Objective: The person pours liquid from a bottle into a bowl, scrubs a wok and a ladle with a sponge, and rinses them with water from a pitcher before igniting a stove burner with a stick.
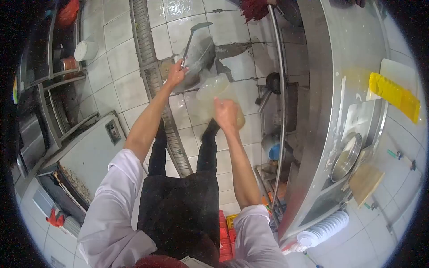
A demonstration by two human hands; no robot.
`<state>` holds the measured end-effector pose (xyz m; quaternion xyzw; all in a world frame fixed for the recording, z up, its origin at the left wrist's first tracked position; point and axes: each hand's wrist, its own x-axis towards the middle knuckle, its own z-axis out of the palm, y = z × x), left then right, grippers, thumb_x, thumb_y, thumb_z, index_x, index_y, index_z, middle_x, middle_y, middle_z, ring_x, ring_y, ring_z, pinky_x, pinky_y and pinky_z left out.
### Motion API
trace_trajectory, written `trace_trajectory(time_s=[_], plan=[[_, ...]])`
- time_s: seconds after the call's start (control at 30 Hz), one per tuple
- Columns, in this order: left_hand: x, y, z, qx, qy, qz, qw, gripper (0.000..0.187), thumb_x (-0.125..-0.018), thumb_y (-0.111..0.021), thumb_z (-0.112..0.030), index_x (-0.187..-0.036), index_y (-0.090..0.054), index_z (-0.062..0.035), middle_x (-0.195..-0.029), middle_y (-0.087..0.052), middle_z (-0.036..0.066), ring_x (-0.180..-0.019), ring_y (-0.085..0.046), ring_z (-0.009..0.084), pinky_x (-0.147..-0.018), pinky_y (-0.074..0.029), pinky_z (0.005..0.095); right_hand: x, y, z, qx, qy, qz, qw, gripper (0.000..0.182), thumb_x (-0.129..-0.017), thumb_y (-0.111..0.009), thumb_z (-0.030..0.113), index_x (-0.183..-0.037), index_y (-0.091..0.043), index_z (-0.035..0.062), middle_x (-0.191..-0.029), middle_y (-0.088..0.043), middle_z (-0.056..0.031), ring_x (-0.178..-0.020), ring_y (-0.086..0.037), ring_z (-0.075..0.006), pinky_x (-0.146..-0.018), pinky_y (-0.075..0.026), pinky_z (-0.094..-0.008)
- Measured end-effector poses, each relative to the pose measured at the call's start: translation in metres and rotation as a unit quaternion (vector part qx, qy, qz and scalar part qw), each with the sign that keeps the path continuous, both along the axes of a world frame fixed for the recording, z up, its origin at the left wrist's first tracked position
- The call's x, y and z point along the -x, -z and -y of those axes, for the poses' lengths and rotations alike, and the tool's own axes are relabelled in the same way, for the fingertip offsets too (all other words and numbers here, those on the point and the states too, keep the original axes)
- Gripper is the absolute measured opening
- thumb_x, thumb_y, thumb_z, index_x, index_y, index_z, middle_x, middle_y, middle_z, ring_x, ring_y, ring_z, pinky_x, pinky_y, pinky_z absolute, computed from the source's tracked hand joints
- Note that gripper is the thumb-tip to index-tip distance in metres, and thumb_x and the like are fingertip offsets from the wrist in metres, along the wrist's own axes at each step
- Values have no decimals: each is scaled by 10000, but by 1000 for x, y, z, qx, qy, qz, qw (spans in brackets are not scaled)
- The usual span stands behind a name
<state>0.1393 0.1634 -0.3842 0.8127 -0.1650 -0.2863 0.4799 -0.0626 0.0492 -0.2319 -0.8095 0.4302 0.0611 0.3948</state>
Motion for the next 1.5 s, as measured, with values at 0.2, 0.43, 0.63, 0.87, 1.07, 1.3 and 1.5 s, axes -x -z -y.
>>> trace_trajectory(time_s=[0.2, 0.43, 0.63, 0.87, 1.07, 1.3, 1.5], plan=[[36, 34, 12, -37, 32, -29, 998, 209, -746, -616, -149, -827, -564, 37, -673, -545, 188, -624, -522, 254, -605, -403, 399, -10, -13, 29, 75, -70, -46, 994, 394, -815, -545, 262, -636, -589, -87, -680, -560, -303, -695, -578, -445, -673, -439, -492], [89, 70, 28, -105, 107, 24, 988, 242, -725, -604, -181, -826, -565, 35, -767, -596, 235, -746, -583, 390, -656, -447, 442, -23, -28, 45, 124, -190, -122, 966, 333, -806, -537, 238, -682, -635, -55, -727, -601, -274, -719, -607, -414, -688, -483, -454], [141, 94, 41, -257, 110, -11, 960, 242, -699, -555, -156, -874, -598, 5, -869, -622, 221, -884, -585, 392, -764, -473, 458, -24, -26, 41, 143, -266, -165, 939, 226, -754, -556, 169, -691, -650, -26, -748, -624, -247, -721, -629, -375, -674, -503, -435], [152, 96, -5, -394, 251, -63, 882, 323, -738, -570, -150, -1040, -599, -38, -1080, -610, 153, -1039, -572, 302, -928, -363, 523, -25, -41, 14, 146, -336, -156, 917, 140, -701, -569, 111, -653, -649, 7, -697, -623, -227, -683, -630, -363, -632, -510, -407], [164, 157, -100, -468, 288, -28, 835, 324, -732, -562, -149, -1039, -592, -49, -1113, -597, 137, -1036, -576, 283, -909, -385, 483, 9, -66, 7, 164, -285, -80, 941, 266, -783, -551, 164, -604, -605, -25, -603, -569, -230, -557, -562, -387, -548, -445, -466], [143, 133, -137, -427, 257, -12, 867, 236, -700, -567, -176, -817, -665, 5, -904, -643, 200, -891, -616, 356, -806, -476, 439, 86, -108, 19, 37, -4, -101, 994, 384, -847, -547, 215, -609, -480, -79, -488, -386, -182, -461, -403, -160, -474, -334, -358], [97, 126, -116, -318, 240, 3, 917, 327, -653, -567, -237, -797, -642, 46, -834, -605, 273, -847, -594, 403, -745, -480, 440, 164, -131, -7, -18, 134, -98, 986, 327, -867, -535, 209, -693, -525, -68, -533, -458, -21, -535, -353, -92, -464, -290, -306]])
